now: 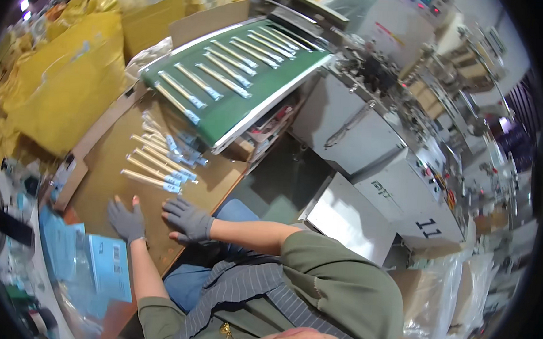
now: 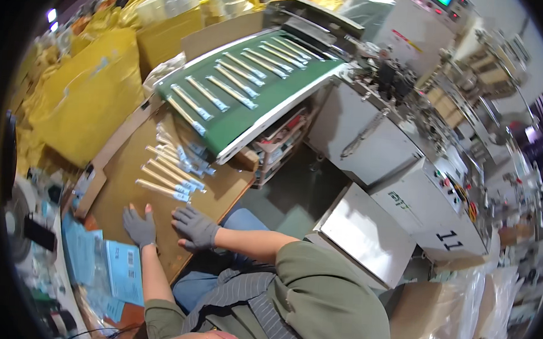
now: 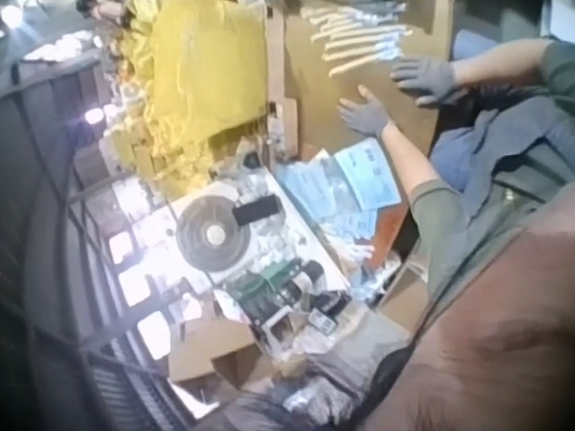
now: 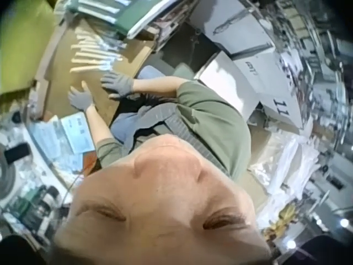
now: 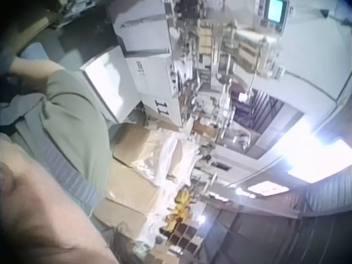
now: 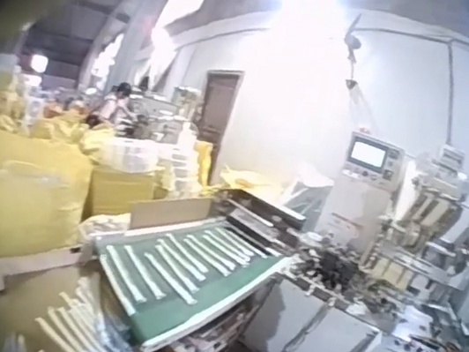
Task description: Packaging bundles of wooden chopsticks into plastic bags and placing them into a shipping box.
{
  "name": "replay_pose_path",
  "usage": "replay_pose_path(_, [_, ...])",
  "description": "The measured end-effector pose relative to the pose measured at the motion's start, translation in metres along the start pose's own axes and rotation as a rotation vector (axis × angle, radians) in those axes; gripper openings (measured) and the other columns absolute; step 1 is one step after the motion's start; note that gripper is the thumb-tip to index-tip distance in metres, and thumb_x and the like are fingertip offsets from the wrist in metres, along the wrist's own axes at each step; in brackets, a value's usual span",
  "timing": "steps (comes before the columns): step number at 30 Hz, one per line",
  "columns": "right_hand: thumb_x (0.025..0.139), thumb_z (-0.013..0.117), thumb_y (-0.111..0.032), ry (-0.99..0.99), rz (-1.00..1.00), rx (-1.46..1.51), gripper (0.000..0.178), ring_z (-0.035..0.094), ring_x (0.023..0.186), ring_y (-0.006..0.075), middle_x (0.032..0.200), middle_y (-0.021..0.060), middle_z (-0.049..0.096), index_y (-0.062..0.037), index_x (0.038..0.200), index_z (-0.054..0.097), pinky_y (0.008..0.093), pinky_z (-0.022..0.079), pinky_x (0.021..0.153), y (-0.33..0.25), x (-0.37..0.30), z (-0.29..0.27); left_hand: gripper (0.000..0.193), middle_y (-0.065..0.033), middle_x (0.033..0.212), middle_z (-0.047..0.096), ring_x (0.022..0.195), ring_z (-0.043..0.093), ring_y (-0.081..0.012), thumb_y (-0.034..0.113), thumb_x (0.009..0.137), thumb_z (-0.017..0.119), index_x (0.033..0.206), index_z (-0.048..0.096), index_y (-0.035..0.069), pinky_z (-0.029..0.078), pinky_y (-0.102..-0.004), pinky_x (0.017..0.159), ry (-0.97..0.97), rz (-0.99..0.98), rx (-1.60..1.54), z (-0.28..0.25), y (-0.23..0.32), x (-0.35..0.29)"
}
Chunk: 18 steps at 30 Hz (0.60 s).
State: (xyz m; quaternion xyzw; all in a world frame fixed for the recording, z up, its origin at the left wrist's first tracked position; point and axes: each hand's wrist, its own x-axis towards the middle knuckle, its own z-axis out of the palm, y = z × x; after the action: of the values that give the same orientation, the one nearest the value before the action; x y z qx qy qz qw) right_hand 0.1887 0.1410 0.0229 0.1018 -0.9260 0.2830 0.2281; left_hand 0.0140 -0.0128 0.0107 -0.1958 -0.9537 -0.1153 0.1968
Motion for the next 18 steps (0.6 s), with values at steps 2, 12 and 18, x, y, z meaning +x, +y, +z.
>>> replay_pose_path(2, [0.077, 0.059, -0.042, -0.031, -0.014, 0.009, 0.062, 0.04, 0.127, 0.0416, 0.133, 0.0257, 0.045, 0.001, 0.121, 0.05, 0.0526, 0.026, 0.109, -0.003, 0.001, -0.002, 0.067, -0.023, 0.136, 0.047, 0.128, 0.042, -0.0372, 0.054, 0.089, 0.054, 0.13, 0.05, 0.001, 0.032, -0.0466, 0.106, 0.036, -0.004, -0.004, 0.002, -0.004, -0.001])
replay_pose_path(12, [0.084, 0.054, -0.045, -0.07, 0.018, -0.041, 0.061, 0.039, 0.129, 0.0402, 0.134, 0.0244, 0.045, 0.0011, 0.123, 0.05, 0.0523, 0.023, 0.111, -0.01, 0.005, -0.009, 0.066, -0.0228, 0.135, 0.047, 0.127, 0.042, -0.0368, 0.05, 0.088, 0.056, 0.129, 0.049, 0.0, 0.031, -0.046, 0.107, 0.091, 0.022, -0.045, 0.001, -0.006, -0.004])
replay_pose_path(18, [0.085, 0.053, -0.045, -0.072, 0.007, -0.06, 0.06, 0.04, 0.128, 0.0396, 0.133, 0.0237, 0.046, 0.0003, 0.124, 0.05, 0.0516, 0.025, 0.111, -0.008, 0.005, -0.008, 0.065, -0.0227, 0.133, 0.049, 0.127, 0.043, -0.0361, 0.05, 0.088, 0.055, 0.127, 0.05, -0.003, 0.031, -0.0464, 0.107, 0.112, -0.054, -0.017, 0.002, 0.017, -0.01])
